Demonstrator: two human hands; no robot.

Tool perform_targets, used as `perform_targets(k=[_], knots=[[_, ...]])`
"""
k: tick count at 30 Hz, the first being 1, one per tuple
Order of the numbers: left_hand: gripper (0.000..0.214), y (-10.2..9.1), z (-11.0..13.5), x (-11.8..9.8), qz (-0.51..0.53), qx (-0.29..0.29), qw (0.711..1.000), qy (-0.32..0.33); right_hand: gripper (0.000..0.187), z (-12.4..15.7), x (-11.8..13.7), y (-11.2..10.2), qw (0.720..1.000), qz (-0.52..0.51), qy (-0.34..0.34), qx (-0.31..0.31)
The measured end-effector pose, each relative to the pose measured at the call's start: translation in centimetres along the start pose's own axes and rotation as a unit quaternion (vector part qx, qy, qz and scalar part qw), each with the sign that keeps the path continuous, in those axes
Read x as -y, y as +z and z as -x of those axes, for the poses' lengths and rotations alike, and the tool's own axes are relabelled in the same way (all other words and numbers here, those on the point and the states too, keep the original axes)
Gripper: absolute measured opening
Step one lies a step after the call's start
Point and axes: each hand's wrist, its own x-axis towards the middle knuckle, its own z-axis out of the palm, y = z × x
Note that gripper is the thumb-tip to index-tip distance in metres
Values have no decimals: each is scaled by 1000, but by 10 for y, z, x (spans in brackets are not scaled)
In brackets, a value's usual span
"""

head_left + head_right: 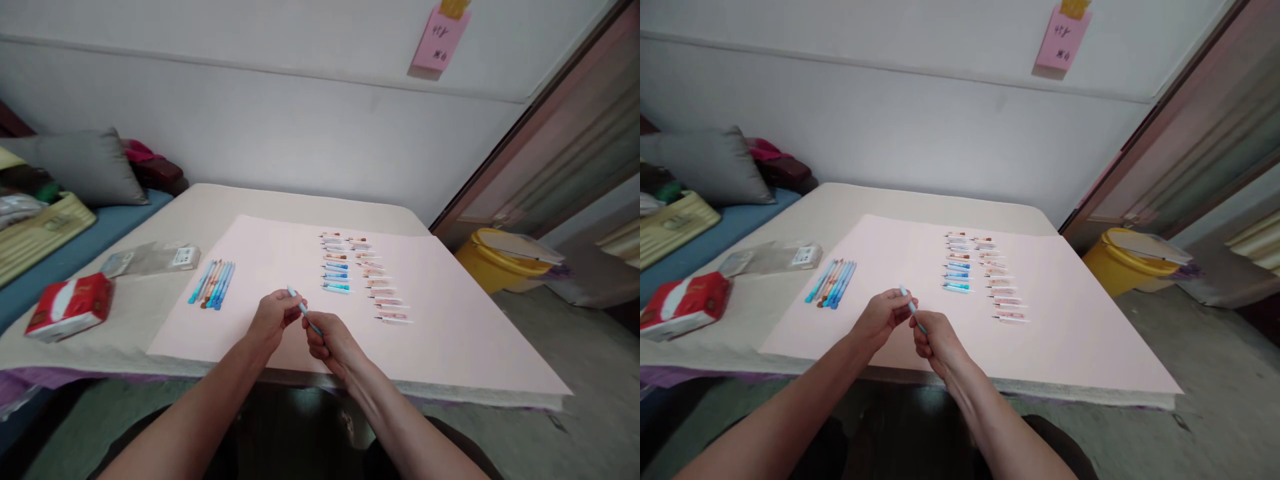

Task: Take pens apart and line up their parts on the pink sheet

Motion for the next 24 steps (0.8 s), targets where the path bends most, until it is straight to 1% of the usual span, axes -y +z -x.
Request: perform_targets(k=[4,6,7,9,12,14,15,17,21,22,24], knots=[[17,1,0,0,-32,-32,999,6,15,-1,-3,1,1000,9,-10,3],[18,0,0,0,-33,-34,999,-1,15,-2,-4,0,1000,14,-15,-4],[18,0,0,-1,-24,-26,999,-7,14,-3,-4,0,1000,12,-15,-6],[18,0,0,-3,16,9,1000,-24,14,-3,-2,-2,1000,-4,-5,-3],[27,-1,0,-5,77,66,994,-47,17,-3,1,-6,999,-41,23,18],[29,-1,0,-5,82,79,992,-47,19,-3,1,-8,998,-52,30,32],[27,-1,0,-5,77,74,993,-43,18,-3,1,-8,998,-47,26,34],[21,-1,-1,-3,62,51,996,-34,16,-3,-2,-7,1000,-14,1,17],[12,0,-1,-1,24,17,1000,-9,17,-6,-8,-2,991,104,-58,-55],[12,0,-1,-1,16,16,1000,-7,18,-6,-9,-1,990,114,-61,-62],[14,0,-1,-2,16,27,999,-18,17,-6,-8,-1,993,94,-52,-55]])
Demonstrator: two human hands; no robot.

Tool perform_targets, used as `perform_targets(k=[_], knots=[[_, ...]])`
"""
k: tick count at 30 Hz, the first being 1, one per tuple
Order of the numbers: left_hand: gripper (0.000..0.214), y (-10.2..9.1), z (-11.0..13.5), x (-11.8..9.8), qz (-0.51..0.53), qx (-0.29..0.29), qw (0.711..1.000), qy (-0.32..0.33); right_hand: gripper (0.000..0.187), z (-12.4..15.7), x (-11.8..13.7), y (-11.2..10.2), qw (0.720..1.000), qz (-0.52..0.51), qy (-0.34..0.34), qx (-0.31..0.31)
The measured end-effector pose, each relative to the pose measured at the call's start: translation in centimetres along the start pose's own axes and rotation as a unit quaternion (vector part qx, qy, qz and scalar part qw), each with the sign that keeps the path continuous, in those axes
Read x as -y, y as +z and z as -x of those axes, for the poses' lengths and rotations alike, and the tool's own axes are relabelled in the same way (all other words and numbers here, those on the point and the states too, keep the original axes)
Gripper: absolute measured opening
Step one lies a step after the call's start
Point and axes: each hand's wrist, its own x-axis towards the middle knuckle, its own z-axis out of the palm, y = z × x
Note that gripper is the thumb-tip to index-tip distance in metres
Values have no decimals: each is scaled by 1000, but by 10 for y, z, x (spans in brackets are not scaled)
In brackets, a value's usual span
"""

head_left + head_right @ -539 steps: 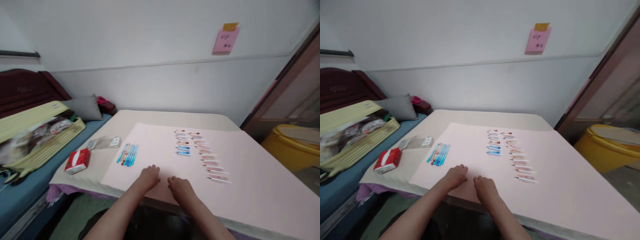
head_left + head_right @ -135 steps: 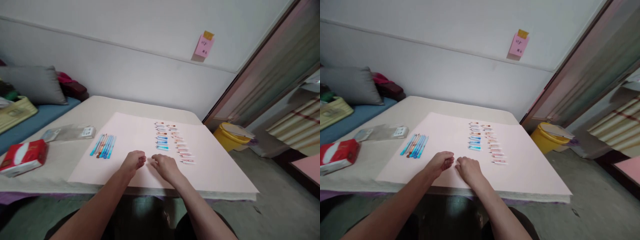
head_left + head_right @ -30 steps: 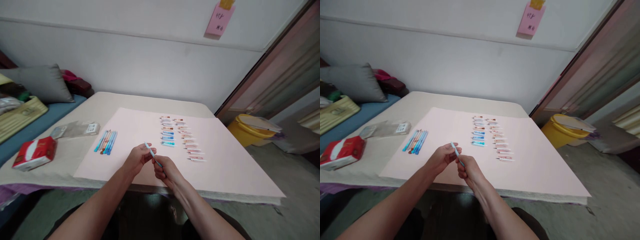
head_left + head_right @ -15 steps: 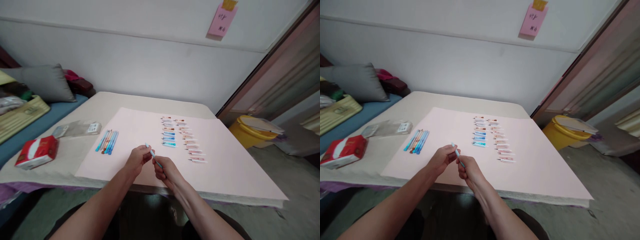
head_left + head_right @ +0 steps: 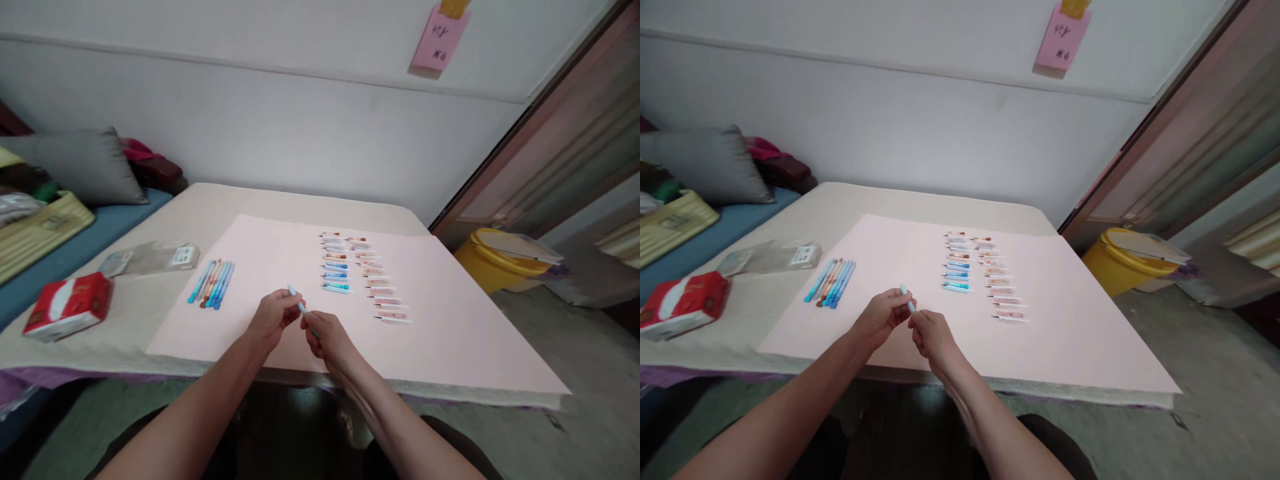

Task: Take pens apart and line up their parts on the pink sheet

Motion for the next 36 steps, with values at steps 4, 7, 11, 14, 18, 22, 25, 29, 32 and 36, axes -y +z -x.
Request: perform_targets(k=[4,7,11,14,18,22,25,29,32,36], knots=[[24,1,1,-3,45,36,998,-39,13,2,5,-4,995,-78,39,40],[24,0,-1,-2,43,16,999,-26,13,4,5,-5,997,-59,29,35],[14,-7,-6,-1,29,-43,999,4,16,4,2,-1,1000,4,4,9],[14,-13,-10,-2,32,-70,997,2,15,4,2,0,1000,0,11,10],[12,-17,-14,-3,50,-99,994,-3,16,5,5,-1,1000,-4,15,22],[9,-22,-17,-7,75,-130,989,0,19,7,7,-3,999,0,20,32],[9,-27,-20,-13,92,-156,983,1,20,8,8,-4,999,2,23,39],[9,-31,-21,-19,104,-178,979,-6,21,9,8,-5,999,-5,18,36],[9,-28,-19,-17,91,-140,986,-22,21,7,7,-6,999,-32,17,28],[11,-17,-11,-4,57,-41,997,-42,27,3,3,-7,995,-80,42,28]])
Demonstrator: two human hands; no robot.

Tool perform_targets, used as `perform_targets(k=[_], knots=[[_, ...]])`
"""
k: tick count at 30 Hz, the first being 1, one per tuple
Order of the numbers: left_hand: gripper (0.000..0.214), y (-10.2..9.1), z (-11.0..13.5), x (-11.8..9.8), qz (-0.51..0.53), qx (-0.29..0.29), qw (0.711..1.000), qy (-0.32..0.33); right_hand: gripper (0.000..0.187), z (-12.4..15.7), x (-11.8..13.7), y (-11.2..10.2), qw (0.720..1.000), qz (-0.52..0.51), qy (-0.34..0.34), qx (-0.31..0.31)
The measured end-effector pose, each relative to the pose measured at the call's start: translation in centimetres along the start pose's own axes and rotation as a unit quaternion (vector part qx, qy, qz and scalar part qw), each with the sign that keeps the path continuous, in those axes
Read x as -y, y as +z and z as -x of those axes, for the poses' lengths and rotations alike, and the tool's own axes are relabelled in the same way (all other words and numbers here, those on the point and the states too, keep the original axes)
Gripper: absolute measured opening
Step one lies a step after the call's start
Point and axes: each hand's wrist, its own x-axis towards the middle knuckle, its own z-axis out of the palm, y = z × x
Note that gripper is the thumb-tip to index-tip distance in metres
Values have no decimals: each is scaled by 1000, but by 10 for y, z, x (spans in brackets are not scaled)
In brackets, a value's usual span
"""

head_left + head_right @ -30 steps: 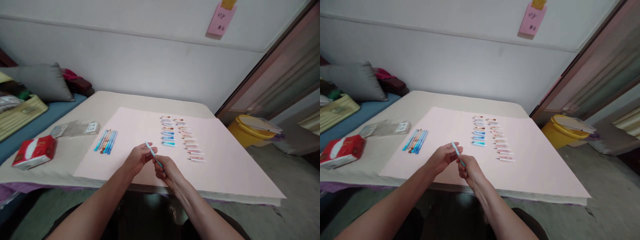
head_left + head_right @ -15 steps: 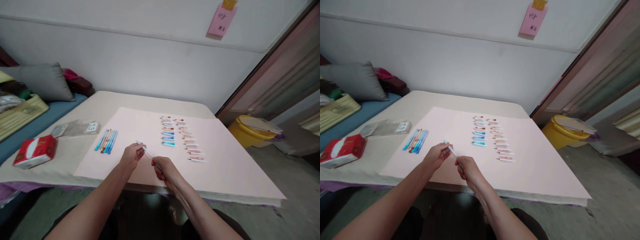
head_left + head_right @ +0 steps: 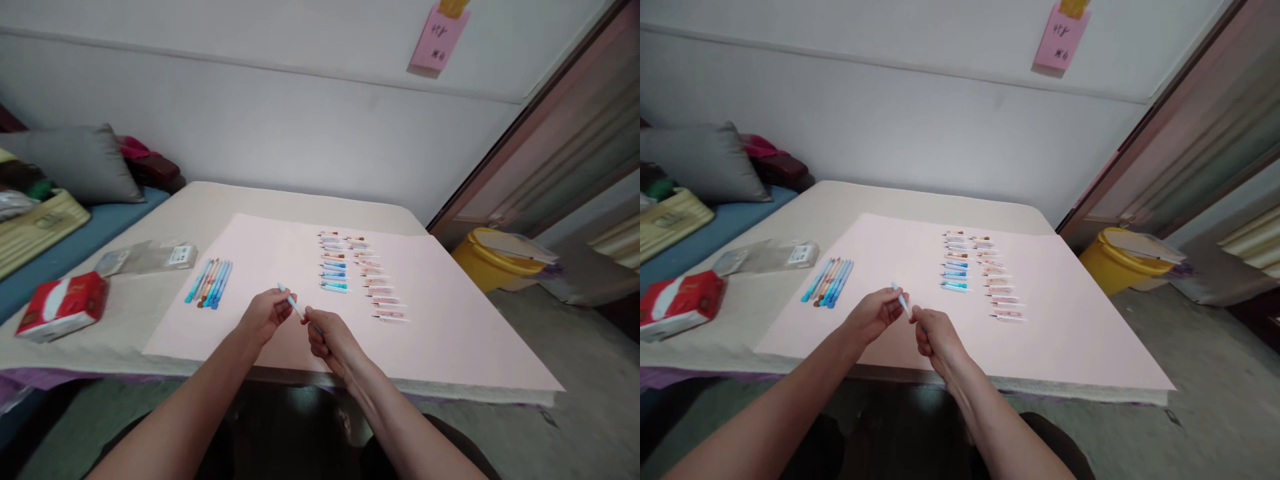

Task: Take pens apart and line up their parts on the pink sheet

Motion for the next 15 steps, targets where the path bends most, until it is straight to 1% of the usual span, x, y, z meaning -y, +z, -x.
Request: perform_targets(k=[2,4,7,11,15], knots=[[11,4,3,7,-18,31,999,-4,24,-2,-2,-1,1000,-11,14,-1],[11,5,4,12,-25,34,999,-4,19,-2,-2,-1,1000,-10,22,-11],[11,3,1,9,-6,-12,1000,8,14,0,-1,-2,999,-1,25,-22],[11,-7,-8,-3,39,-87,995,15,14,3,5,-2,999,5,34,-4],[9,-13,-13,-9,67,-116,991,15,13,6,11,-5,1000,14,18,8]])
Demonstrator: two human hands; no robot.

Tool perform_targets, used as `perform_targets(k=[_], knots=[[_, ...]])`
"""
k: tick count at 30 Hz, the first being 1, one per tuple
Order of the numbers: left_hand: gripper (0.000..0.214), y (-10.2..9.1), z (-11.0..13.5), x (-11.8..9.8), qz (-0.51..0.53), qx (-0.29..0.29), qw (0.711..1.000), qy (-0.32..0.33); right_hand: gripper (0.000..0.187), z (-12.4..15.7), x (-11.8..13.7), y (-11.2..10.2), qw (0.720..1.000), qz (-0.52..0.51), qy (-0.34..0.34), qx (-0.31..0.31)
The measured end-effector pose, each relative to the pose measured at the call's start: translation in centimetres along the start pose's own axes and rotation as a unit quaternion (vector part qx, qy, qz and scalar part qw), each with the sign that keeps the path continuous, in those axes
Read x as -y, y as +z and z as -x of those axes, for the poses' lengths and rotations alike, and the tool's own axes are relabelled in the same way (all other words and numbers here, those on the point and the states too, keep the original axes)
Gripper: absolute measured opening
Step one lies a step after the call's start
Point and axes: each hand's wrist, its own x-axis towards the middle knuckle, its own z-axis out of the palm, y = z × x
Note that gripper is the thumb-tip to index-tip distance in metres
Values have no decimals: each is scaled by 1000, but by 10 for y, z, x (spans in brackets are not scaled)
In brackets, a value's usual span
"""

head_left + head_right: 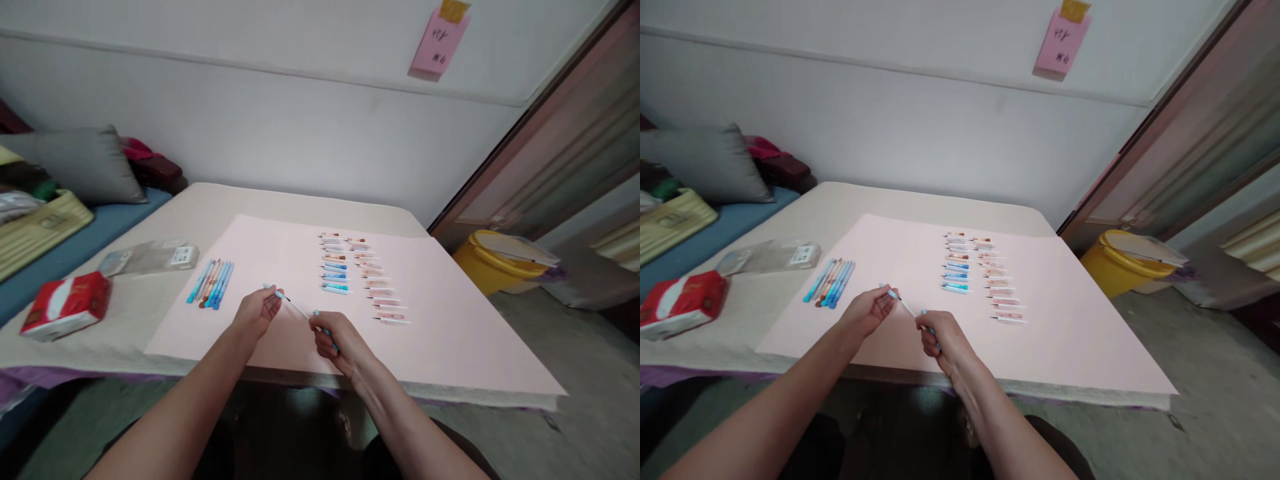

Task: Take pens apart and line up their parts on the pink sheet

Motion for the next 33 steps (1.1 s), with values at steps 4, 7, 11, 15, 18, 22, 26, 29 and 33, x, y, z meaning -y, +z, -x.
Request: perform_targets(k=[4,7,11,15,18,22,26,29,33], knots=[[11,0,-1,3,15,10,1000,-12,13,0,4,-4,999,19,-27,-7],[11,2,5,8,-1,46,999,-23,14,-1,5,-6,997,50,-45,-30],[7,8,19,16,-52,140,988,-51,15,-6,5,-9,988,123,-79,-47],[7,15,30,23,-98,155,981,-68,20,-9,7,-13,971,221,-75,-41],[9,18,34,25,-107,158,979,-73,23,-10,8,-15,965,251,-72,-40],[14,20,36,26,-107,154,980,-68,24,-11,6,-15,962,260,-69,-34],[15,19,35,28,-113,136,982,-68,25,-13,3,-12,962,263,-64,-39],[14,19,34,30,-121,127,983,-63,26,-14,1,-11,962,263,-56,-49],[13,18,32,31,-129,116,983,-58,28,-16,1,-13,964,245,-63,-76]])
